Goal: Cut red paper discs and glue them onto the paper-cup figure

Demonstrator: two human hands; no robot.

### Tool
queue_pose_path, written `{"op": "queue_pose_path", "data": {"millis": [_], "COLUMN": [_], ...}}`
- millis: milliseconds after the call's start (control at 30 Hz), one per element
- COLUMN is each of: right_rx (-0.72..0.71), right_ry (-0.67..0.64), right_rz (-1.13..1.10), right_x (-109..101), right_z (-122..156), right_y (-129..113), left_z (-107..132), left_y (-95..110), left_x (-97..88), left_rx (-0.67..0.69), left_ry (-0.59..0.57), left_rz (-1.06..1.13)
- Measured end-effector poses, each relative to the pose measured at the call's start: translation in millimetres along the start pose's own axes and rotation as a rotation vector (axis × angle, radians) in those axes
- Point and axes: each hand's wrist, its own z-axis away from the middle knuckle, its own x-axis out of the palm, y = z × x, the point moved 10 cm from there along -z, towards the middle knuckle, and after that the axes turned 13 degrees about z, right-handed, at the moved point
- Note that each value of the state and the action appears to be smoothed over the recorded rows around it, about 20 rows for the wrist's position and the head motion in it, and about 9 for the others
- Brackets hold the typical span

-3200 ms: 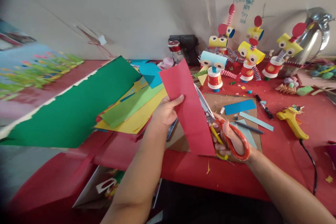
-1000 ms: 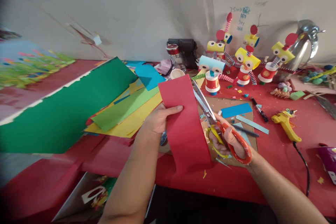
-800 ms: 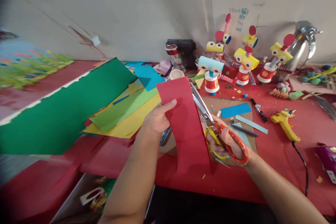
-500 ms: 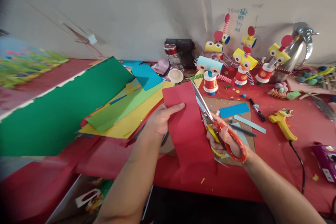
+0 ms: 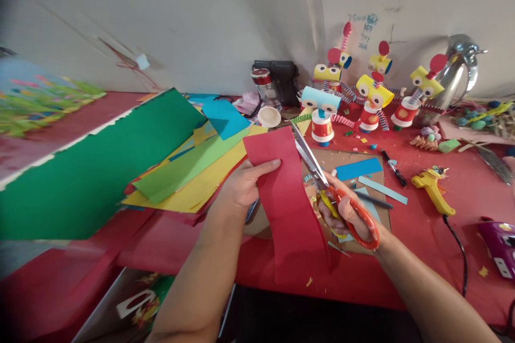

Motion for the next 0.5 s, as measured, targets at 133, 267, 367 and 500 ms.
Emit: {"op": "queue_pose_path", "data": {"millis": [133,267,367,500], "right_rx": [0.010,-0.017,-0.055,-0.120], "right_ry": [0.005,0.031,0.089,0.124], "right_rz": [0.031,0.034,0.010,0.019], "right_x": [1.2,-0.9,-5.4,-7.0], "right_z": [-0.8,-1.1,-2.3,-5.2], "right_y": [1.4,-4.8,-20.0,-41.0], "left_z": [0.9,0.2,-2.8,-9.7], "left_y": [-7.9,-5.6,-2.3,1.1], "left_x": [1.2,-0.6,-5.1,-8.4], "left_rx": [-0.033,-0.012,-0.007,0.029], "left_ry": [-0.014,-0.020,0.000,0.042], "left_rz": [-0.038,-0.038,-0.024,0.051]}}
